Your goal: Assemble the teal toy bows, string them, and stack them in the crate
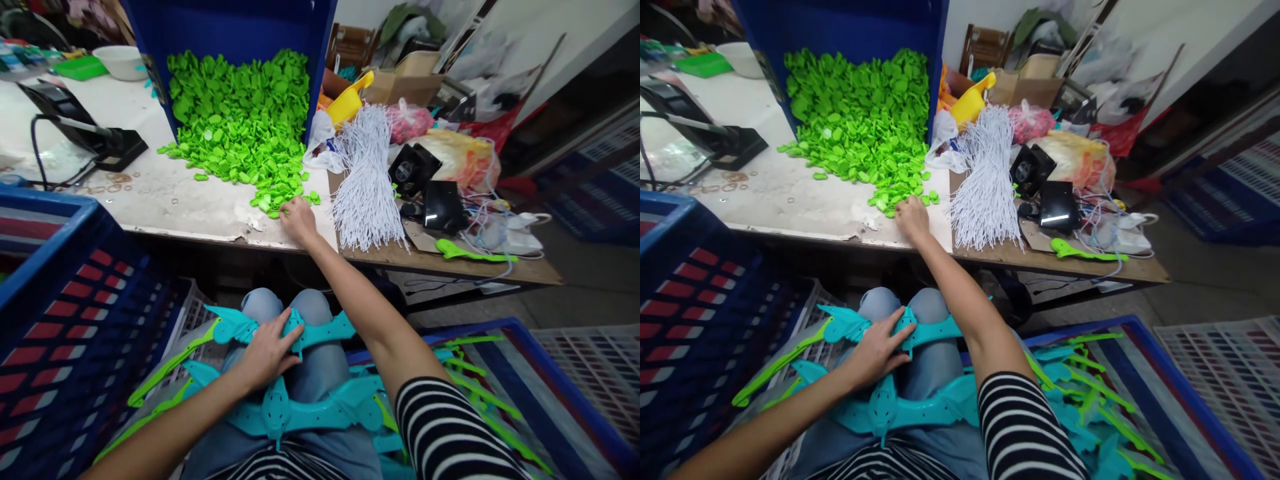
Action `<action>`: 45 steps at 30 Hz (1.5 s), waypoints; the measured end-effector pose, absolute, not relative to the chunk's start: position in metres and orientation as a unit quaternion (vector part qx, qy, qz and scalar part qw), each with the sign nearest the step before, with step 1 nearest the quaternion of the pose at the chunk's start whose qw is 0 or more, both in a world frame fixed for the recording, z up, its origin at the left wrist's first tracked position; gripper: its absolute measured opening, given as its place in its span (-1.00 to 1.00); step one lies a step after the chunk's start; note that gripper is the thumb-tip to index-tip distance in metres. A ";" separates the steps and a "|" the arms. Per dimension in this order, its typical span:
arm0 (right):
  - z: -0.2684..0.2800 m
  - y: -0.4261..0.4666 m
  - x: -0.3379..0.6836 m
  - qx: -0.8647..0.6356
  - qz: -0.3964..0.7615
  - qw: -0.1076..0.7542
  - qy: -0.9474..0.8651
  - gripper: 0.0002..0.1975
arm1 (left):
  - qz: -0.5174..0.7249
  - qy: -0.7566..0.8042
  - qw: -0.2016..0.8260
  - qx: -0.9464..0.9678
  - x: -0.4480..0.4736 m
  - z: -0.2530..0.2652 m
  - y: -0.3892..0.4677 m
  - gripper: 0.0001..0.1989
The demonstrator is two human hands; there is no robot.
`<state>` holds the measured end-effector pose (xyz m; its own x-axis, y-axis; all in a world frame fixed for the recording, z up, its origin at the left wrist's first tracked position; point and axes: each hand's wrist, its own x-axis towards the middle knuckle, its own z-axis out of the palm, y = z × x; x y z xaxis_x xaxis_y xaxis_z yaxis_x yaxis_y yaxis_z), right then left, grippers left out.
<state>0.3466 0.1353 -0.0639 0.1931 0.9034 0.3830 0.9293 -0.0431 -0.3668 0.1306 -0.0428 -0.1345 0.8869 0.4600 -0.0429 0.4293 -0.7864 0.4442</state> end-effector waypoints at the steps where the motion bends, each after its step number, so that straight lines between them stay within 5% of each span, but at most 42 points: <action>1: -0.065 0.139 0.342 -0.719 -0.024 0.258 -0.645 -0.87 | 0.031 0.238 0.232 0.943 0.131 -0.133 -0.042 -0.36; 15: -0.036 0.091 0.405 -0.711 0.135 0.120 -0.680 -0.84 | 0.009 0.272 0.368 0.889 0.140 -0.115 -0.021 -0.35; 20: -0.052 0.082 0.411 -0.704 0.053 0.204 -0.678 -0.70 | -0.088 0.326 0.463 0.820 0.157 -0.113 0.002 -0.31; 25: -0.063 0.047 0.399 -0.664 0.015 0.238 -0.708 -0.78 | -0.087 0.296 0.618 0.723 0.163 -0.114 0.021 -0.62; 28: -0.070 -0.001 0.372 -0.608 0.037 0.297 -0.736 -0.77 | -0.093 0.339 0.685 0.638 0.165 -0.115 0.025 -0.61; 35: -0.115 -0.111 0.319 -0.524 0.104 0.242 -0.810 -0.77 | -0.098 0.402 0.738 0.533 0.170 -0.114 0.024 -0.51; 45: -0.139 -0.117 0.300 -0.641 0.118 0.295 -0.698 -0.80 | -0.105 0.304 0.722 0.613 0.164 -0.112 0.023 -0.38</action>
<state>0.3001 -0.1167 -0.1392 -0.0027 0.9653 0.2612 0.8258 0.1494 -0.5438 0.1637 0.0227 -0.1123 0.7928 0.2208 -0.5681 0.5249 0.2265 0.8205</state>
